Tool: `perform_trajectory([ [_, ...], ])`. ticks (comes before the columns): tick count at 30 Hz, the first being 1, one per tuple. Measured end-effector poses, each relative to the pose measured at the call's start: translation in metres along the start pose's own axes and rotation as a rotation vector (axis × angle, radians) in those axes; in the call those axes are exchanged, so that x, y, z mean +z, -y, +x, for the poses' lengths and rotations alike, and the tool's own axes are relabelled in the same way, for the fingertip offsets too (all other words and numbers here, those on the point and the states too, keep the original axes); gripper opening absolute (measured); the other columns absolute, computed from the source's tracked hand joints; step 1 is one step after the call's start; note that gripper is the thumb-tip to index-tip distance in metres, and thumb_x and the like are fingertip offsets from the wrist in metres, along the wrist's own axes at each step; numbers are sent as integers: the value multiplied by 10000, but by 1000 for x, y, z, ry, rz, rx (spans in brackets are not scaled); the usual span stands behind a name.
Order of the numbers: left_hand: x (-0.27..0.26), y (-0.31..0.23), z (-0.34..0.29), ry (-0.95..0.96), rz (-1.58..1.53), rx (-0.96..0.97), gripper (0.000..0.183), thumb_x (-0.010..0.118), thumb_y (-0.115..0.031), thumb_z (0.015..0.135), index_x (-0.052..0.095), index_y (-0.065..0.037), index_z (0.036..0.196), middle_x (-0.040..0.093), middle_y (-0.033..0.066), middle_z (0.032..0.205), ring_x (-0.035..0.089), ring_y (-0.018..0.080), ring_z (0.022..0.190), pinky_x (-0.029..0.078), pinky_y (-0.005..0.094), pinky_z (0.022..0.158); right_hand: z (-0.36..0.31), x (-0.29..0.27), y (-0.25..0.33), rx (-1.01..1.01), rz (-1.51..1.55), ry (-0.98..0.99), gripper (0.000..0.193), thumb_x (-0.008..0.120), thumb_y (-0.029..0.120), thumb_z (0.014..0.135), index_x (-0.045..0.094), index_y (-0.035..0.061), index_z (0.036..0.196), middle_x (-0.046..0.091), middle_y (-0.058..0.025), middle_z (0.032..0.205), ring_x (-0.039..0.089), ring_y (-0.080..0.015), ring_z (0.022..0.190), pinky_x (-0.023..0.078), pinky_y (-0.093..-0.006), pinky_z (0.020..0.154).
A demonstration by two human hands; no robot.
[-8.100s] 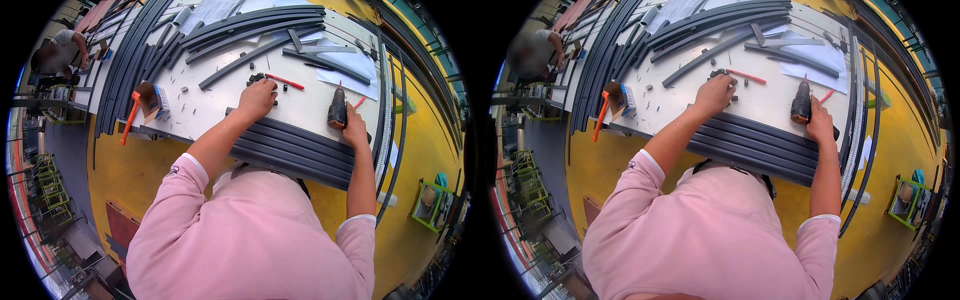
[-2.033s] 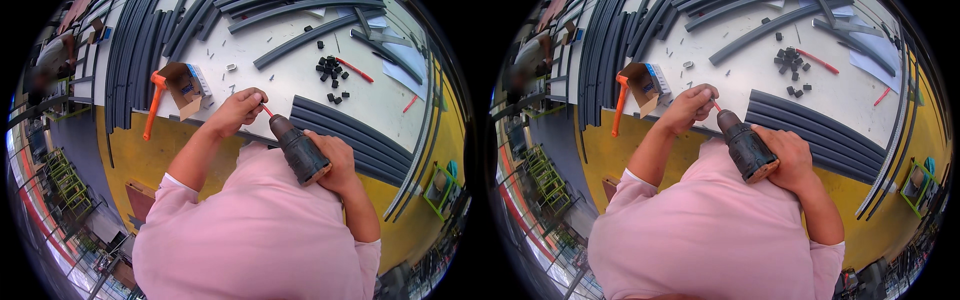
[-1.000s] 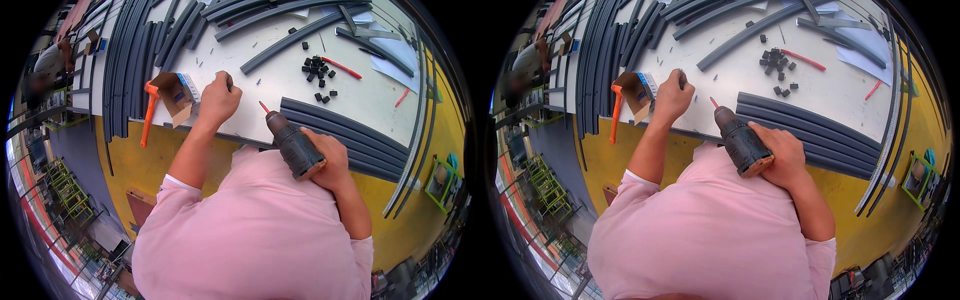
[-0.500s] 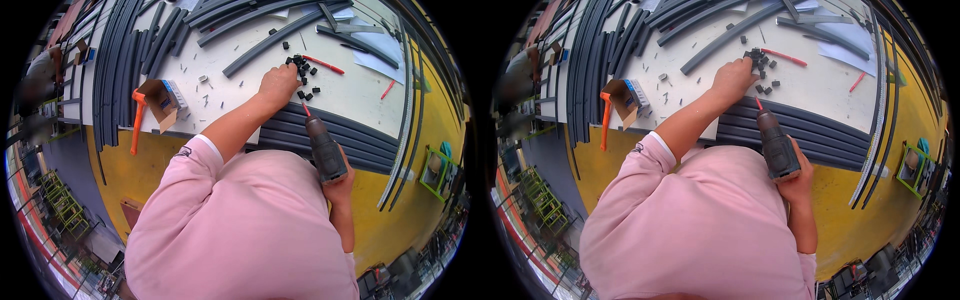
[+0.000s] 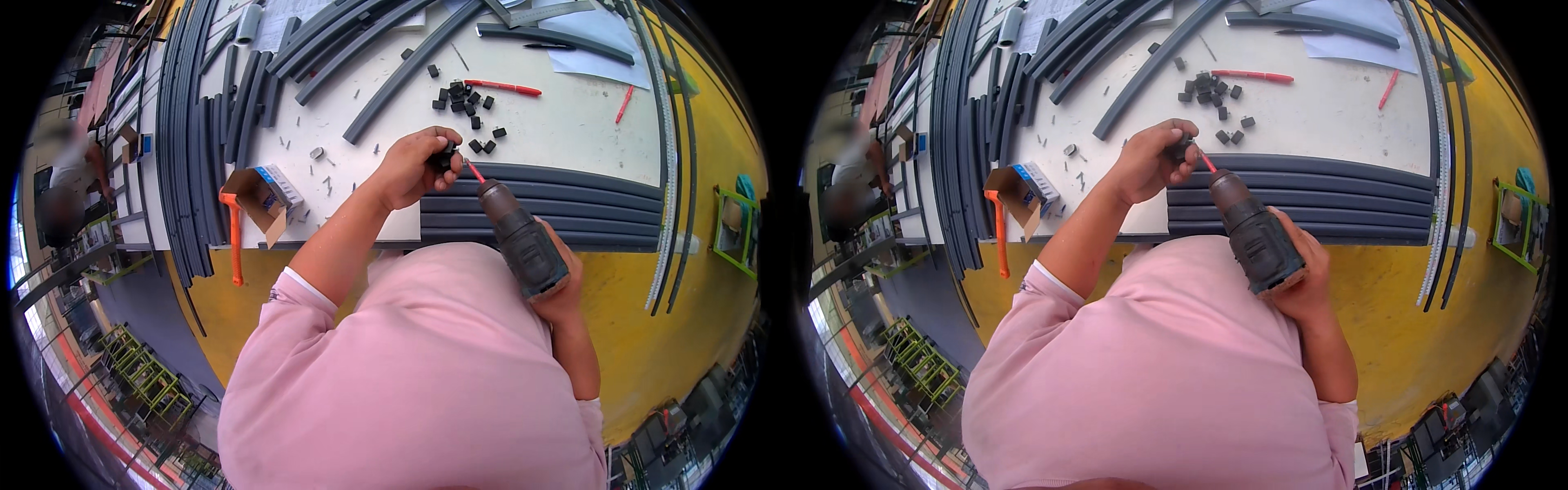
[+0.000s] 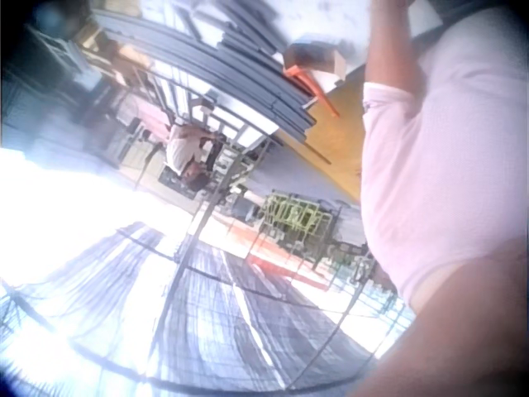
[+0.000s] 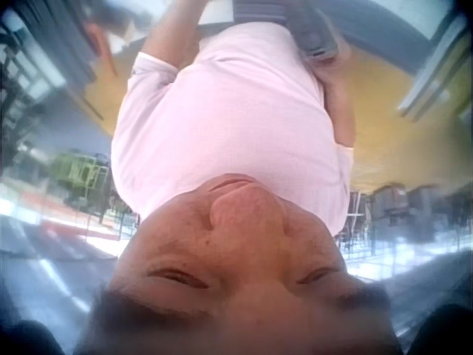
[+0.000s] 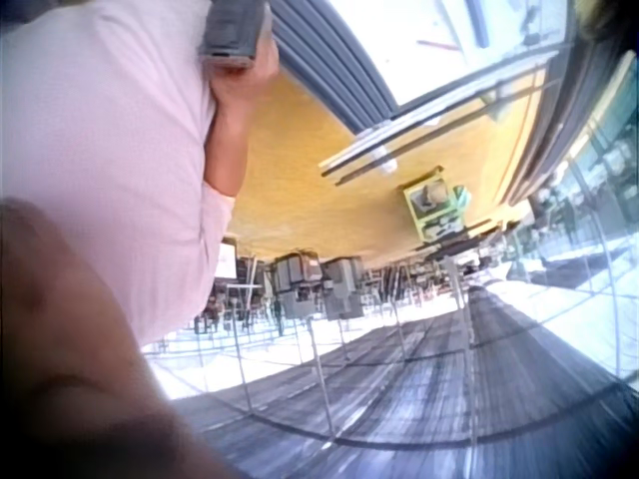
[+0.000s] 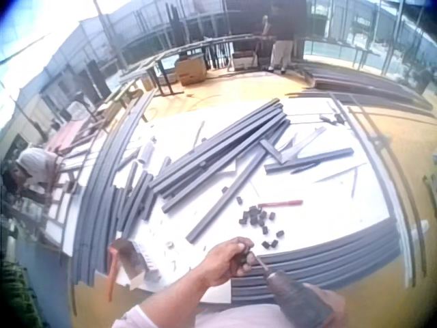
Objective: The person aligns several grey metal slats on a workbench and uses a power drill to fasten black plastic caps onto the ends of the slats.
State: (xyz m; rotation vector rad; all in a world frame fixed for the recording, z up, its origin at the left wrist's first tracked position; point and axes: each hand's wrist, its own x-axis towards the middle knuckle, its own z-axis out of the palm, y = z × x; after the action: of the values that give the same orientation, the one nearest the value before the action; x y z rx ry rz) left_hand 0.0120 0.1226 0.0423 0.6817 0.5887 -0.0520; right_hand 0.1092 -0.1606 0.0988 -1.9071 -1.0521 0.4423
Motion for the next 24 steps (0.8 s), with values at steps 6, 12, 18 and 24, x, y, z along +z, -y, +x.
perform_trajectory([
  [6, 1, 5, -15, -18, -60, 57, 265, 471, -199, 1050, 590, 9, 1163, 634, 88, 848, 558, 153, 682, 427, 260, 557, 15, 5, 9, -71, -31, 59, 700, 838, 74, 661, 621, -43, 1316, 737, -172, 1134, 730, -335, 928, 563, -376, 836],
  [12, -15, 6, -22, -31, -51, 91, 249, 486, -199, 1045, 611, 13, 1088, 606, 62, 766, 515, 129, 624, 395, 254, 522, 21, 10, 13, -102, -31, 125, 656, 795, 23, 684, 618, -57, 1311, 729, -185, 1154, 731, -329, 989, 551, -367, 892],
  [18, -28, 4, -30, -20, -35, 99, 232, 504, -201, 1044, 624, -4, 1028, 569, 43, 701, 446, 110, 548, 345, 236, 489, 30, 14, 18, -171, -46, 157, 682, 827, 95, 667, 629, -43, 1305, 736, -170, 1120, 717, -327, 900, 552, -369, 818],
  [24, -36, -5, -46, -105, 84, 75, 214, 564, -215, 1045, 633, -16, 1012, 553, 19, 678, 422, 75, 530, 308, 210, 469, 45, 20, 24, -208, -104, 219, 646, 825, 161, 680, 657, 16, 1287, 745, -130, 1031, 707, -313, 826, 551, -372, 756],
])
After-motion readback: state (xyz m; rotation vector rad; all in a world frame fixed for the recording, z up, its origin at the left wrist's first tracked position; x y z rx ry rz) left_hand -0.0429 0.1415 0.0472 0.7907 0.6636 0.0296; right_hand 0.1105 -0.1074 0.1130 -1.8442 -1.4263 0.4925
